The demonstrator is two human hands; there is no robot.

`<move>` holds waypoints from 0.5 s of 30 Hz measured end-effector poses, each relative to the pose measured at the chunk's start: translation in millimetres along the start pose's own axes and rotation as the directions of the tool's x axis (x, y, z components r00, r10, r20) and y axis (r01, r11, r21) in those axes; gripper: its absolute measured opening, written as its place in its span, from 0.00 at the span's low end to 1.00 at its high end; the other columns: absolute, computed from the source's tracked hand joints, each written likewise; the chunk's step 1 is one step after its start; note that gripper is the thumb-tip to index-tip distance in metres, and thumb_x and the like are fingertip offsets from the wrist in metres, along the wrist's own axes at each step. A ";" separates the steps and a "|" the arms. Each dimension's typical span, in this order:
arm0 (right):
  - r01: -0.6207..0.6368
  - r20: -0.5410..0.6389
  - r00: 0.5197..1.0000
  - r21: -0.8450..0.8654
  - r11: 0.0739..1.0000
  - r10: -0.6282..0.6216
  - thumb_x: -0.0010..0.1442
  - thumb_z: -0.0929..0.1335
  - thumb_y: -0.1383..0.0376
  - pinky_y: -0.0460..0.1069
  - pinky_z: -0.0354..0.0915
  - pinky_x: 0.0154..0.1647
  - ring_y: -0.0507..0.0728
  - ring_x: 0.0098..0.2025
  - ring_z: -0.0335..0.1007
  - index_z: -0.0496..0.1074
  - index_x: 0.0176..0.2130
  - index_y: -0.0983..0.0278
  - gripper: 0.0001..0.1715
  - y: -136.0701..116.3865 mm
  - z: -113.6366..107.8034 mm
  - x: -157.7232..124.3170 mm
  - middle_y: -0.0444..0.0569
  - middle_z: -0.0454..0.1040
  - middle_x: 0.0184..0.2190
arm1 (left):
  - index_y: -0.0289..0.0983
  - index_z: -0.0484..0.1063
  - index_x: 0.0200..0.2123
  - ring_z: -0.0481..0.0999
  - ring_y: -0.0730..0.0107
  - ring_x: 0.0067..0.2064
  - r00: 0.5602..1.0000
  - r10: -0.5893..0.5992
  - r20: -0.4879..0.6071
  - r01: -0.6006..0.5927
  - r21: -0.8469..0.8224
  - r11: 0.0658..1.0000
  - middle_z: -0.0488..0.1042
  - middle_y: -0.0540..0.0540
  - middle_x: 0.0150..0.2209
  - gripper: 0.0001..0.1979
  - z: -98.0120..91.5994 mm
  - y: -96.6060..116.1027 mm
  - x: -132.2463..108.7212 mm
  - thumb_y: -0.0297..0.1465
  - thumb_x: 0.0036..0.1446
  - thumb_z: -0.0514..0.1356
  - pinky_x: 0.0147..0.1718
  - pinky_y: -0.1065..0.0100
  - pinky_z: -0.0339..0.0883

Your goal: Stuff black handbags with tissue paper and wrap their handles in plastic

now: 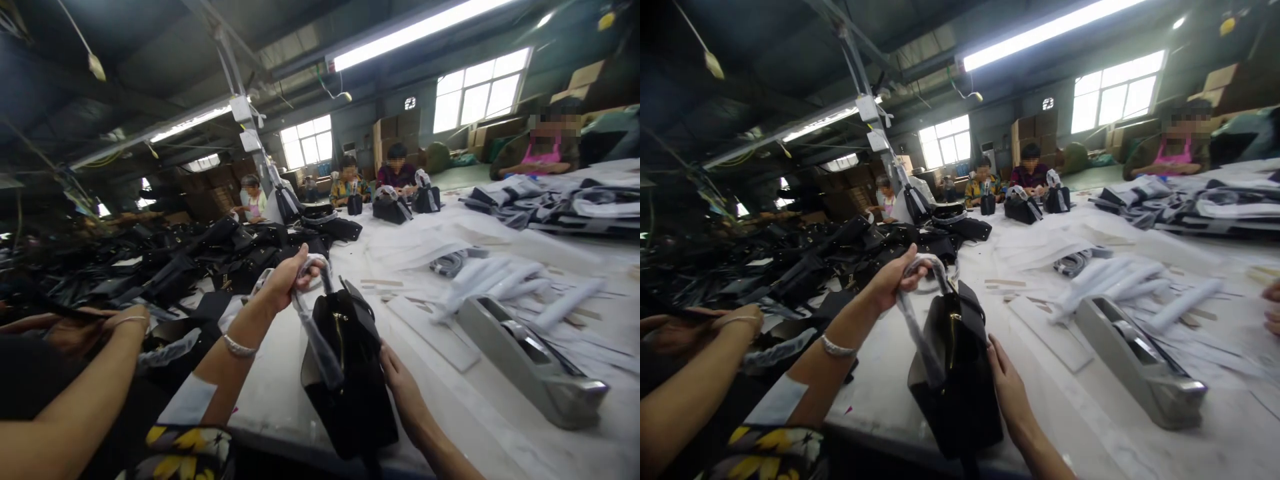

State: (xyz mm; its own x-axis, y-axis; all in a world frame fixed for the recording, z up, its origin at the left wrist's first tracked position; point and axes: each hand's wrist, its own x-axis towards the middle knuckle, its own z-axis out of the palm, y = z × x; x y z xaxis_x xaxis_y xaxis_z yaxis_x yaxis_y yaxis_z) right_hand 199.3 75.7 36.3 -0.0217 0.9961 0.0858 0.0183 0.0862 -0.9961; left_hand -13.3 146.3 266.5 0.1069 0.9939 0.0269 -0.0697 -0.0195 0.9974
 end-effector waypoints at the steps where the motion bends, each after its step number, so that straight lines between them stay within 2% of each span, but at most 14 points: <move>1: -0.021 -0.020 1.000 -0.022 1.000 0.021 0.64 0.59 0.40 0.62 0.51 0.69 0.64 0.68 0.55 0.65 0.64 0.60 0.40 3.6 -2.7 -8.2 0.50 0.65 0.64 | 0.32 0.76 0.30 0.61 0.83 0.17 1.000 -0.018 -0.015 0.018 0.005 1.000 0.71 0.47 0.24 0.30 -2.8 -12.8 -1.9 0.55 0.60 0.55 0.14 0.78 0.55; 3: -0.019 -0.018 1.000 -0.061 0.998 0.018 0.64 0.60 0.41 0.60 0.48 0.71 0.62 0.70 0.51 0.61 0.66 0.60 0.41 9.7 -6.4 -24.6 0.49 0.59 0.67 | 0.32 0.77 0.34 0.73 0.74 0.25 0.996 -0.012 -0.084 0.013 0.011 1.000 0.77 0.41 0.31 0.35 -8.3 -38.9 -12.3 0.59 0.60 0.50 0.23 0.74 0.67; 5: 0.022 0.011 1.000 -0.078 0.997 -0.022 0.64 0.60 0.42 0.59 0.52 0.70 0.62 0.70 0.49 0.57 0.68 0.60 0.42 13.8 -8.9 -37.4 0.49 0.56 0.69 | 0.33 0.78 0.41 0.78 0.65 0.38 0.973 0.065 -0.222 -0.055 0.049 0.997 0.79 0.37 0.42 0.38 -12.8 -66.0 -31.5 0.60 0.61 0.45 0.35 0.67 0.73; 8: 0.028 0.041 0.999 -0.080 0.996 -0.025 0.64 0.60 0.42 0.58 0.55 0.68 0.62 0.70 0.49 0.53 0.70 0.60 0.44 18.7 -11.9 -45.8 0.50 0.53 0.70 | 0.39 0.73 0.52 0.74 0.61 0.54 0.891 0.164 -0.423 -0.128 0.113 0.985 0.71 0.40 0.60 0.32 -13.7 -112.3 -72.4 0.57 0.64 0.45 0.52 0.61 0.69; 10: 0.004 0.062 0.998 -0.091 0.996 0.002 0.64 0.60 0.41 0.59 0.53 0.69 0.63 0.71 0.48 0.52 0.70 0.61 0.46 22.9 -12.7 -46.0 0.51 0.52 0.70 | 0.40 0.68 0.58 0.69 0.59 0.61 0.866 0.146 -0.478 -0.104 0.114 0.988 0.66 0.41 0.64 0.32 -7.0 -147.1 -102.7 0.56 0.65 0.45 0.58 0.58 0.64; 12: -0.027 0.072 0.997 -0.111 0.993 0.035 0.63 0.59 0.40 0.60 0.48 0.70 0.63 0.72 0.45 0.51 0.70 0.62 0.47 27.9 -10.8 -44.7 0.50 0.50 0.71 | 0.43 0.63 0.63 0.62 0.58 0.66 0.873 0.028 -0.487 -0.023 0.017 1.000 0.62 0.44 0.67 0.33 6.5 -180.5 -129.2 0.56 0.64 0.46 0.63 0.56 0.60; 13: -0.040 0.070 0.996 -0.122 0.992 0.048 0.62 0.59 0.39 0.60 0.45 0.71 0.63 0.72 0.43 0.51 0.70 0.61 0.48 30.3 -8.5 -44.0 0.50 0.50 0.71 | 0.45 0.61 0.65 0.59 0.58 0.68 0.888 -0.035 -0.458 0.010 -0.057 0.998 0.59 0.46 0.68 0.34 15.0 -194.7 -138.9 0.56 0.64 0.46 0.64 0.56 0.58; 15: -0.041 0.057 0.997 -0.140 0.989 0.050 0.62 0.59 0.38 0.59 0.40 0.72 0.63 0.73 0.41 0.50 0.71 0.60 0.48 34.0 -1.7 -42.0 0.48 0.49 0.72 | 0.44 0.62 0.65 0.59 0.57 0.68 0.943 -0.126 -0.308 0.072 -0.181 0.981 0.61 0.47 0.67 0.35 32.7 -214.5 -147.0 0.57 0.64 0.43 0.64 0.56 0.58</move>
State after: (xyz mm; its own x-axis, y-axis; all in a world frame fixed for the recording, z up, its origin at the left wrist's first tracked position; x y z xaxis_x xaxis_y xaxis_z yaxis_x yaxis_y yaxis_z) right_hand 202.5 36.8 -1.1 -0.0772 0.9964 0.0349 0.1585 0.0468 -0.9863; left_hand 18.4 0.9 50.8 -0.1962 0.9731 -0.1210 -0.2405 0.0719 0.9680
